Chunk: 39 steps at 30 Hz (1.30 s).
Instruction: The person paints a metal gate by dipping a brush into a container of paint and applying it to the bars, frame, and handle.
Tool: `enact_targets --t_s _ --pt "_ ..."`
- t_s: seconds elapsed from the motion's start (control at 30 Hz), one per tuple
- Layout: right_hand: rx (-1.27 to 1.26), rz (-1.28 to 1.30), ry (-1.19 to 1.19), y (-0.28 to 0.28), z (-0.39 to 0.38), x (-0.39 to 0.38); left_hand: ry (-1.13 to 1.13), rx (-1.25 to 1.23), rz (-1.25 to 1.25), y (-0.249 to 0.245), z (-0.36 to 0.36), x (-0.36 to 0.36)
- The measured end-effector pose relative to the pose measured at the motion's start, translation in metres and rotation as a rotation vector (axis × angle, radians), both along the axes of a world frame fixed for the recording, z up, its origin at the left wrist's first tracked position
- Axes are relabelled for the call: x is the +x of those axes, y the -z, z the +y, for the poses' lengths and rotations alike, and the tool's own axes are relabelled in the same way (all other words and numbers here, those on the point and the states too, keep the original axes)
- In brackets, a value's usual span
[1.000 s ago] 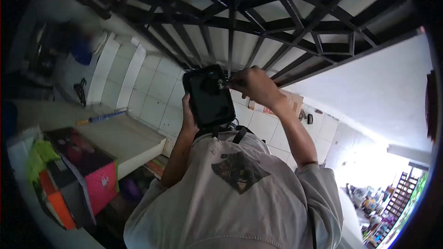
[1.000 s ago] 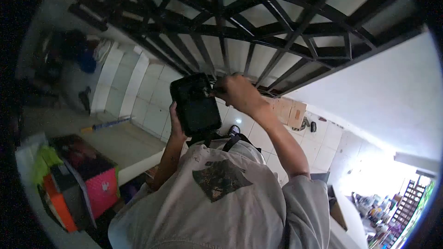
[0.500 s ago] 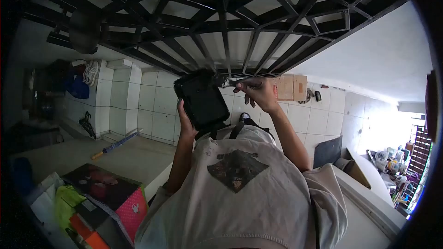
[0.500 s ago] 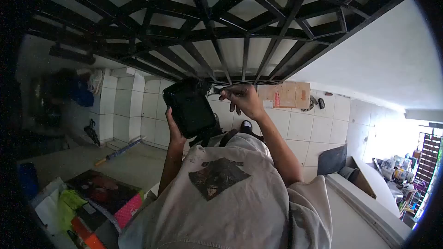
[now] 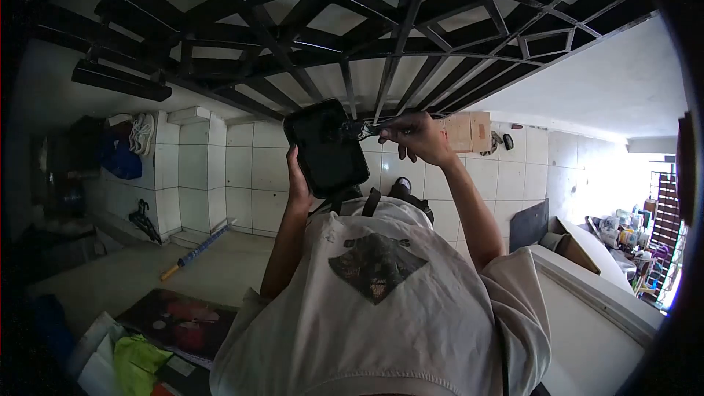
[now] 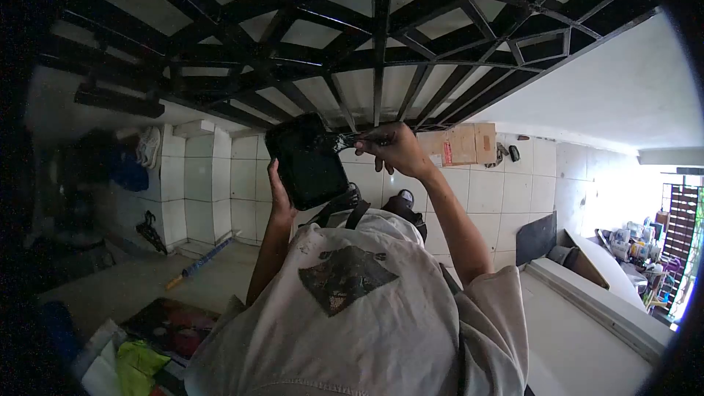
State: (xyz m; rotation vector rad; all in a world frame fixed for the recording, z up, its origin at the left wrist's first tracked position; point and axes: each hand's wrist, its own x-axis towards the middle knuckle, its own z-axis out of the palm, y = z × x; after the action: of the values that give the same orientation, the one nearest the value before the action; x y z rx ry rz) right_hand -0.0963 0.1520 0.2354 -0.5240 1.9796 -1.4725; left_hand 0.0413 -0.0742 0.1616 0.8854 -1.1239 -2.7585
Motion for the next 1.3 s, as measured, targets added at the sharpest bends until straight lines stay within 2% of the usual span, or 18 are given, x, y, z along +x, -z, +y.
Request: enact_targets --t_s 0.07,0.17,0.27,0.37,0.5,0.57,0.67,0.77,0.8,0.87,0.93,1.0,1.03,1.1,1.17,1.2,1.3 --pt "0.077 0.052 0.005 -0.002 -0.006 0.002 0.038 -0.049 -0.002 0.005 -0.010 -0.002" --pt "0.012 -0.051 -0.047 -0.005 -0.013 0.003 0.056 0.014 0.028 0.022 -0.022 -0.004" --pt "0.116 0.094 -0.002 -0.008 -0.020 0.005 0.051 0.121 0.053 0.032 -0.027 -0.005" --pt "0.040 0.030 0.018 -0.011 -0.020 -0.001 0.070 0.097 0.105 0.017 -0.021 -0.012" --pt "0.036 0.038 0.054 -0.007 -0.008 -0.006 0.086 0.045 0.037 0.024 -0.016 -0.018" --pt "-0.011 0.043 0.057 -0.009 -0.001 -0.010 0.127 0.116 0.119 0.027 -0.013 -0.022" --pt "0.088 0.083 0.043 -0.030 0.009 -0.018 0.123 0.175 0.172 0.015 0.005 -0.032" --pt "0.183 0.425 -0.044 -0.048 0.016 -0.026 0.053 0.077 0.132 -0.001 0.028 -0.041" --pt "0.177 0.427 -0.052 -0.045 0.019 -0.031 0.044 0.072 0.134 -0.006 0.038 -0.044" --pt "0.084 0.767 -0.111 -0.034 0.027 -0.039 -0.008 0.094 0.138 -0.013 0.060 -0.048" --pt "0.117 0.773 -0.171 -0.043 0.042 -0.046 -0.037 0.071 0.115 -0.014 0.081 -0.051" --pt "0.075 0.457 -0.187 -0.054 0.058 -0.054 -0.070 0.047 0.090 -0.009 0.102 -0.052" --pt "0.067 0.454 -0.195 -0.051 0.069 -0.057 -0.111 0.049 0.089 -0.002 0.111 -0.051" --pt "0.067 0.107 -0.129 -0.038 0.089 -0.066 -0.168 0.039 0.085 0.006 0.128 -0.051" --pt "0.014 0.013 -0.105 -0.013 0.108 -0.070 -0.306 -0.005 -0.068 0.009 0.145 -0.050" --pt "-0.025 -0.080 -0.068 -0.006 0.115 -0.069 -0.315 -0.011 -0.079 0.010 0.150 -0.049" --pt "-0.043 -0.079 -0.145 0.004 0.131 -0.072 -0.311 -0.031 -0.051 0.011 0.167 -0.043"
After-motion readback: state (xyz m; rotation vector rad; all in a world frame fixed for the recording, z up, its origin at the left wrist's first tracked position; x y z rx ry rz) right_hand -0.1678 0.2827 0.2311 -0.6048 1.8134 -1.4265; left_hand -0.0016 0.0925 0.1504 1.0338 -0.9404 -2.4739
